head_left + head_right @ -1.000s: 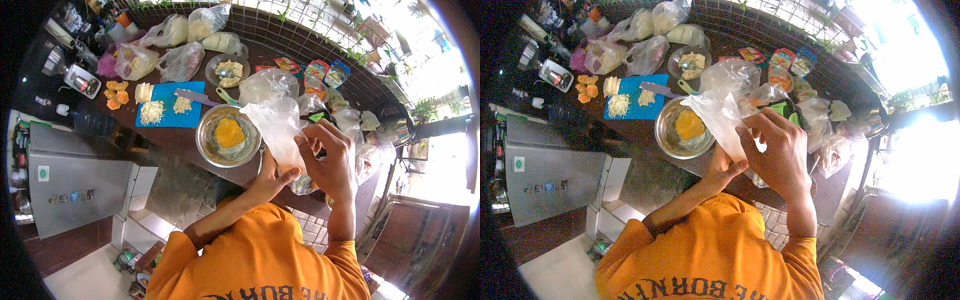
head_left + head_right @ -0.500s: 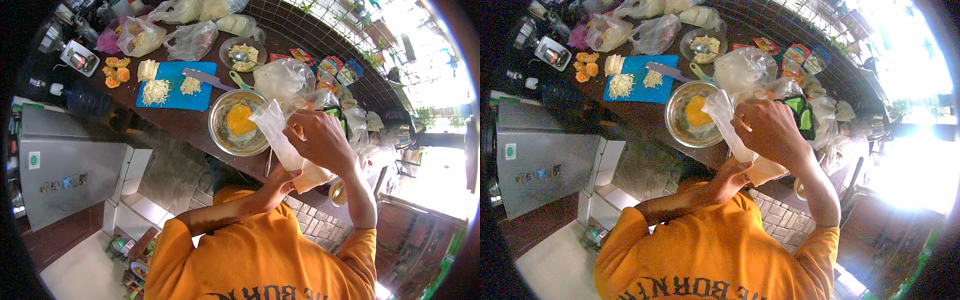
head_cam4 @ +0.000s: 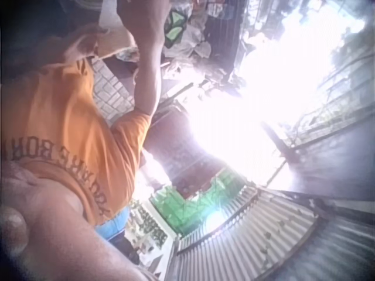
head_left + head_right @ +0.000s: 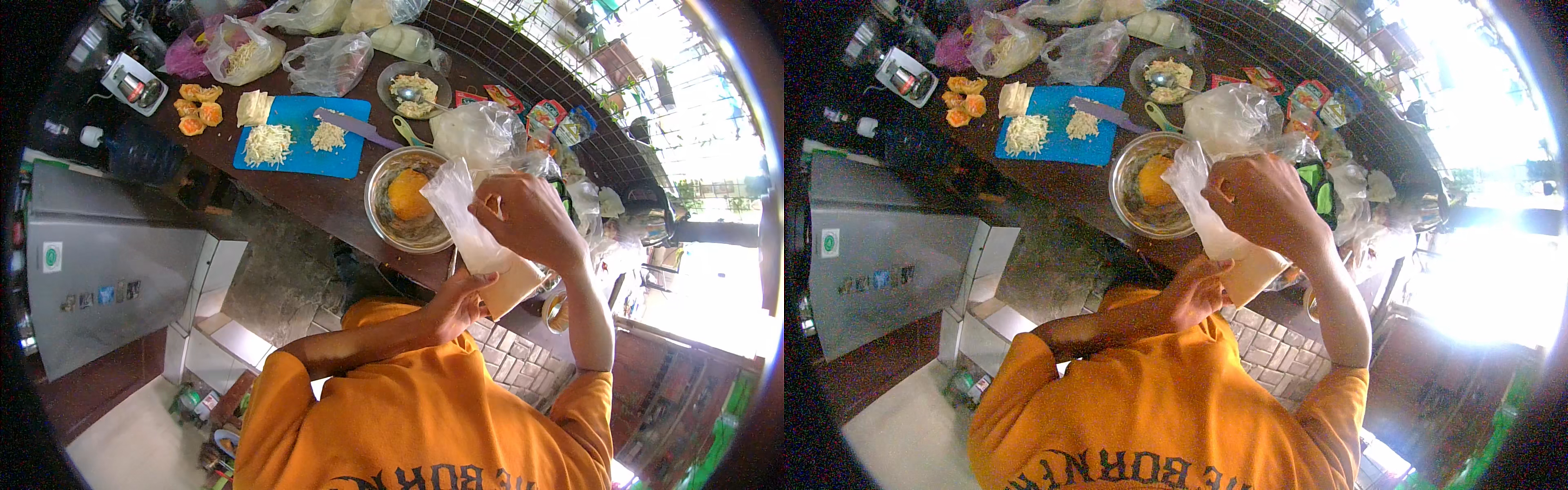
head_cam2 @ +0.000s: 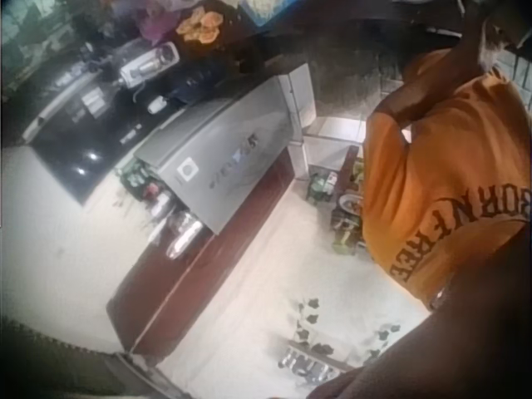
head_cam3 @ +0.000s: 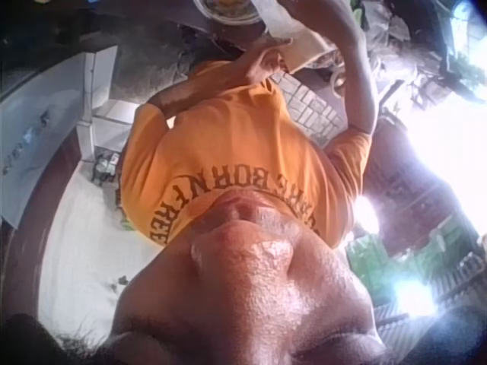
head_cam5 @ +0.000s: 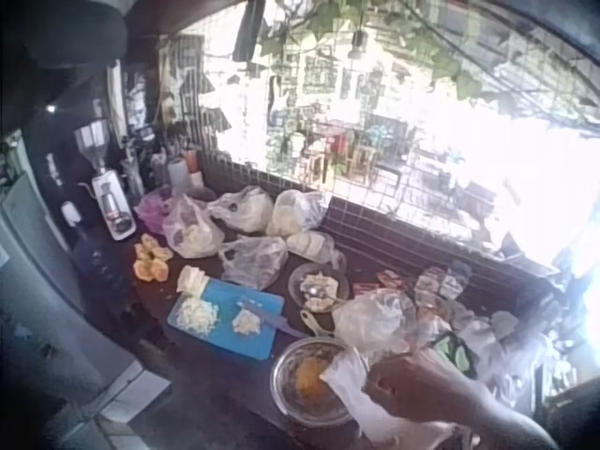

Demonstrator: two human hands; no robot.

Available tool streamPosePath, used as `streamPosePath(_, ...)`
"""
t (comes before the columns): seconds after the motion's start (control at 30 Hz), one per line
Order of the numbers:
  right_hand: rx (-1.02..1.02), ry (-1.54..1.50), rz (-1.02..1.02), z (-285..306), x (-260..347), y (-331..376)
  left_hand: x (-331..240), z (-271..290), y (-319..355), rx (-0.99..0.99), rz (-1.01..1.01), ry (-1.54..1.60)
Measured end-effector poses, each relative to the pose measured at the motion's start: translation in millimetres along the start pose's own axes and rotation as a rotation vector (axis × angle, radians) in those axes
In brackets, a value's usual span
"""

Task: The person mixes ingredients in a metal bowl, forms a flat meat patty by hand, and adds flour from a plastic bag to the mixture.

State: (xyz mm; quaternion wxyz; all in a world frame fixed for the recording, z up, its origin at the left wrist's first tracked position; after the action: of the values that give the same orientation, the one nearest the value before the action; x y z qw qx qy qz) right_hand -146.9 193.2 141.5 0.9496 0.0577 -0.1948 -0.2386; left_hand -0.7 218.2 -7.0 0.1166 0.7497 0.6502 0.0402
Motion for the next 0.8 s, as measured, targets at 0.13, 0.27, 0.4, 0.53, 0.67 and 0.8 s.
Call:
streamPosePath(0.13, 0.019, 0.055, -0.005, -2.7, 3.6, -0.8, -5.6, -1.7, 8.7, 0.0, 0.019, 0.004)
streamPosePath(0.27, 0.022, 0.028, -0.058, -4.8, 7.8, -6.9, -13.1, -2.9, 15.9, 0.006, 0.055, -0.019)
streamPosePath(0.4, 0.057, 0.071, -0.071, -7.6, 12.0, -8.7, -17.8, -3.9, 22.1, -0.01, 0.083, 0.017)
streamPosePath(0.53, 0.04, 0.04, -0.047, -11.7, 6.5, -3.8, -20.8, -6.2, 24.8, -0.016, 0.109, -0.014)
streamPosePath(0.67, 0.013, 0.063, -0.123, -7.0, 10.9, -4.5, -28.8, -6.1, 28.8, -0.025, 0.12, -0.039)
streamPosePath(0.8, -0.03, 0.043, -0.106, -6.9, 14.5, -1.9, -33.5, -6.4, 32.5, -0.03, 0.171, -0.078)
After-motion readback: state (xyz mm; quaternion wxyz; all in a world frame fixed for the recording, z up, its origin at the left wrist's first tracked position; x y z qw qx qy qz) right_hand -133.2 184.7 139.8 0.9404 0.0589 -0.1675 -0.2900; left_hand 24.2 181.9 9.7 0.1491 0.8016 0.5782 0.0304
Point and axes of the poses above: each hand's wrist, its own y-axis away from the middle knuckle, its own z-axis out of the back of the hand, x = y × z, the point moved 4 cm from there along -y, towards the middle knuckle, and after that the axes turned 3 degrees about y, right-handed, at the moved point
